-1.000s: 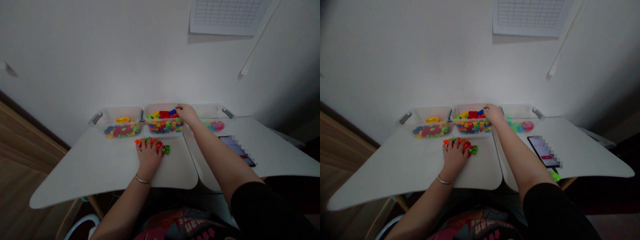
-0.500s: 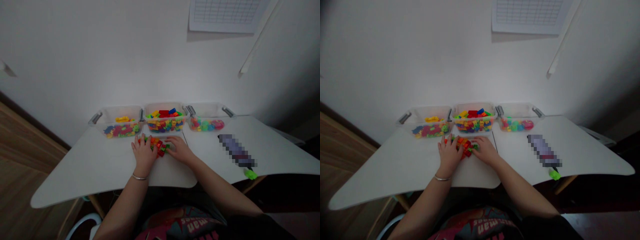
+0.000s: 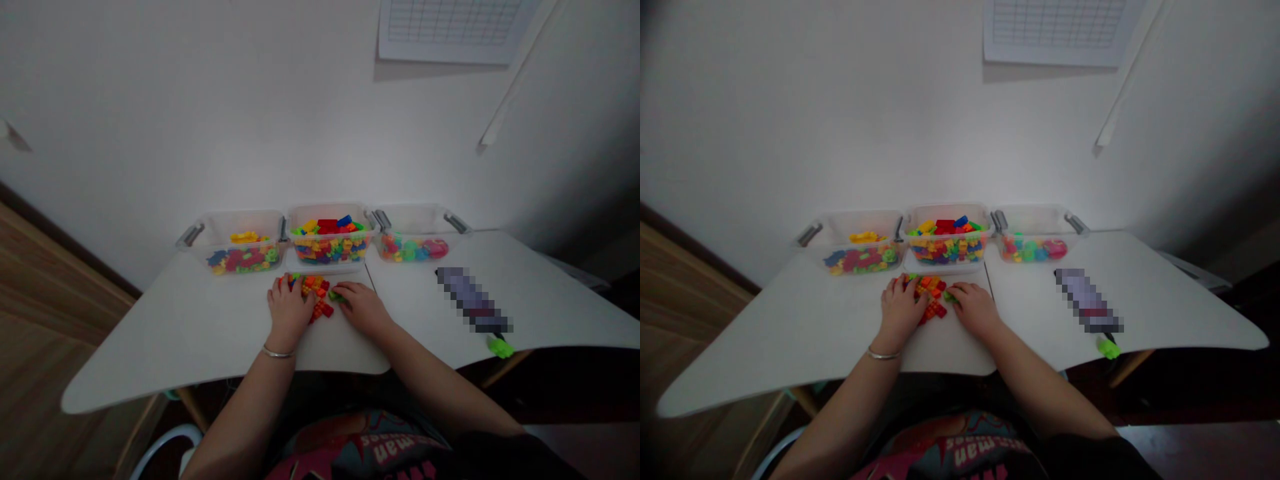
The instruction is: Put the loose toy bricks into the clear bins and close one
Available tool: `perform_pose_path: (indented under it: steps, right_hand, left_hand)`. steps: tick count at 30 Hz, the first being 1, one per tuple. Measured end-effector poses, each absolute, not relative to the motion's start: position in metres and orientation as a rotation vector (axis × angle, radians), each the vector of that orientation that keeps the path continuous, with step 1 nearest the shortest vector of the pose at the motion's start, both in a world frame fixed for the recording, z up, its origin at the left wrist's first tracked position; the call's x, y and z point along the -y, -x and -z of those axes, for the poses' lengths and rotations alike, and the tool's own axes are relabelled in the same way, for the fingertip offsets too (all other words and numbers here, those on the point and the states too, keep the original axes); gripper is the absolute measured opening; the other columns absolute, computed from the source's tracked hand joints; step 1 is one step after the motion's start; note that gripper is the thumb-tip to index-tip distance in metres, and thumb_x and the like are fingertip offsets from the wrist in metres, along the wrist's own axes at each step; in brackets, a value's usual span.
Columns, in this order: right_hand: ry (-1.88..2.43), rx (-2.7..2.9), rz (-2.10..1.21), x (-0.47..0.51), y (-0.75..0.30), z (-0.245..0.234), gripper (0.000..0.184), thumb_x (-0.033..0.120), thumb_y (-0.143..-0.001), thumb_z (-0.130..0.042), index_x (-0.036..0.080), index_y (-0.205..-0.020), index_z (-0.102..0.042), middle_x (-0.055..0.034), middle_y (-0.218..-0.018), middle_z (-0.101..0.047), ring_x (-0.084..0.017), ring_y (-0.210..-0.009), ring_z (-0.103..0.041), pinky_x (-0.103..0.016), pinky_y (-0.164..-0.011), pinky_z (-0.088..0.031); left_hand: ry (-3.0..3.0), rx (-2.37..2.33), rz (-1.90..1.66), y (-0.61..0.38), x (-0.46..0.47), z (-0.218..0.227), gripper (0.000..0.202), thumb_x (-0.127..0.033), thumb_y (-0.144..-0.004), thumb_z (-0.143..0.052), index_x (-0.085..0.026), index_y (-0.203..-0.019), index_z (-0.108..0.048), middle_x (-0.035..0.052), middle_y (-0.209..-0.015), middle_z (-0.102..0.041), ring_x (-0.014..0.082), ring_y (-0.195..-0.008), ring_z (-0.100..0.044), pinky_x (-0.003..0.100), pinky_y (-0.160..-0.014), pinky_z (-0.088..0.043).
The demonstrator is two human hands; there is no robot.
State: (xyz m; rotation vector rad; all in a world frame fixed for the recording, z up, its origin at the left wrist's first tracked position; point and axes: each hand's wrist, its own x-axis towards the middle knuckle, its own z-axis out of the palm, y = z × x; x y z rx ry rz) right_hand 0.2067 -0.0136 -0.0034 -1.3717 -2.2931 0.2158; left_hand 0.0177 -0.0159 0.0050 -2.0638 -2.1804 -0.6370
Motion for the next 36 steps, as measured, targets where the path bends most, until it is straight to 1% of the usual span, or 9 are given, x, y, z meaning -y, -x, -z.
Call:
perform_pose_path:
  steps: [6,11,14,17,20,24,30,33,36]
  right_hand:
    - [1.492,2.152,-0.234,0.011,-0.215,0.006,0.024,0.017,-0.081,-0.061,0.018,-0.105,-0.062,-0.0099,-0.108,-0.066,-0.024,-0.102,-0.058,-0.04,-0.092,-0.047]
    - [1.493,2.023,-0.25,0.008,-0.221,0.007,0.02,0.02,-0.078,-0.064,0.019,-0.098,-0.058,-0.0081,-0.096,-0.065,-0.023,-0.094,-0.06,-0.039,-0.085,-0.049]
    - [1.467,1.929,-0.289,0.006,-0.224,0.007,0.019,0.021,-0.078,-0.064,0.02,-0.095,-0.057,-0.0073,-0.096,-0.064,-0.023,-0.092,-0.06,-0.039,-0.083,-0.05]
    - [1.412,1.804,-0.377,0.003,-0.224,0.005,0.018,0.022,-0.077,-0.063,0.02,-0.094,-0.055,-0.0071,-0.096,-0.063,-0.022,-0.088,-0.061,-0.038,-0.075,-0.053]
    - [1.305,1.674,-0.408,-0.001,-0.225,-0.001,0.018,0.027,-0.076,-0.062,0.021,-0.09,-0.053,-0.0073,-0.096,-0.063,-0.021,-0.085,-0.062,-0.037,-0.071,-0.054]
    - [1.135,1.581,-0.329,-0.011,-0.231,-0.021,0.022,0.035,-0.077,-0.064,0.022,-0.086,-0.049,-0.0092,-0.099,-0.063,-0.021,-0.086,-0.062,-0.036,-0.07,-0.054]
    - [1.095,1.483,-0.181,-0.051,-0.249,-0.068,0.023,0.035,-0.077,-0.064,0.022,-0.089,-0.049,-0.0077,-0.104,-0.063,-0.019,-0.088,-0.06,-0.034,-0.076,-0.051]
    - [1.078,1.438,-0.14,-0.079,-0.253,-0.086,0.02,0.035,-0.079,-0.061,0.022,-0.089,-0.049,-0.0081,-0.105,-0.063,-0.018,-0.087,-0.06,-0.034,-0.078,-0.05]
    - [1.08,1.465,-0.09,-0.105,-0.25,-0.094,0.018,0.035,-0.078,-0.063,0.022,-0.085,-0.052,-0.0085,-0.104,-0.064,-0.02,-0.094,-0.06,-0.036,-0.085,-0.049]
  left_hand:
    - [2.145,2.053,0.76,-0.017,0.011,0.004,0.045,-0.036,-0.086,-0.055,-0.016,-0.125,-0.063,0.0173,-0.136,-0.053,0.0322,-0.127,-0.046,0.05,-0.109,-0.035]
    - [2.202,1.968,0.874,-0.017,0.01,0.006,0.041,-0.033,-0.086,-0.054,-0.016,-0.122,-0.064,0.0171,-0.132,-0.055,0.0313,-0.123,-0.047,0.049,-0.108,-0.038]
    - [2.251,1.92,0.911,-0.017,0.009,0.005,0.038,-0.03,-0.086,-0.053,-0.017,-0.119,-0.066,0.0158,-0.131,-0.055,0.0309,-0.123,-0.046,0.049,-0.109,-0.038]
    - [2.3,1.887,0.933,-0.017,0.008,0.005,0.038,-0.026,-0.084,-0.054,-0.017,-0.119,-0.066,0.0149,-0.132,-0.054,0.0305,-0.126,-0.043,0.047,-0.11,-0.036]
    - [2.31,1.865,0.935,-0.017,0.007,0.004,0.037,-0.026,-0.084,-0.054,-0.017,-0.118,-0.067,0.014,-0.135,-0.052,0.0309,-0.128,-0.041,0.048,-0.112,-0.034]
    - [2.317,1.836,0.947,-0.017,0.007,0.004,0.036,-0.027,-0.084,-0.055,-0.018,-0.116,-0.068,0.0121,-0.136,-0.054,0.0308,-0.128,-0.04,0.048,-0.113,-0.033]
    - [2.368,1.823,0.954,-0.016,0.006,0.003,0.034,-0.025,-0.084,-0.053,-0.018,-0.113,-0.069,0.0113,-0.133,-0.057,0.0277,-0.126,-0.045,0.045,-0.111,-0.034]
    - [2.433,1.816,0.929,-0.017,0.008,-0.001,0.038,-0.025,-0.083,-0.053,-0.017,-0.119,-0.065,0.0108,-0.13,-0.06,0.0267,-0.122,-0.049,0.046,-0.11,-0.034]
    - [2.485,1.806,0.879,-0.018,0.011,-0.005,0.044,-0.027,-0.084,-0.053,-0.019,-0.126,-0.06,0.0097,-0.129,-0.062,0.0274,-0.122,-0.051,0.052,-0.112,-0.028]
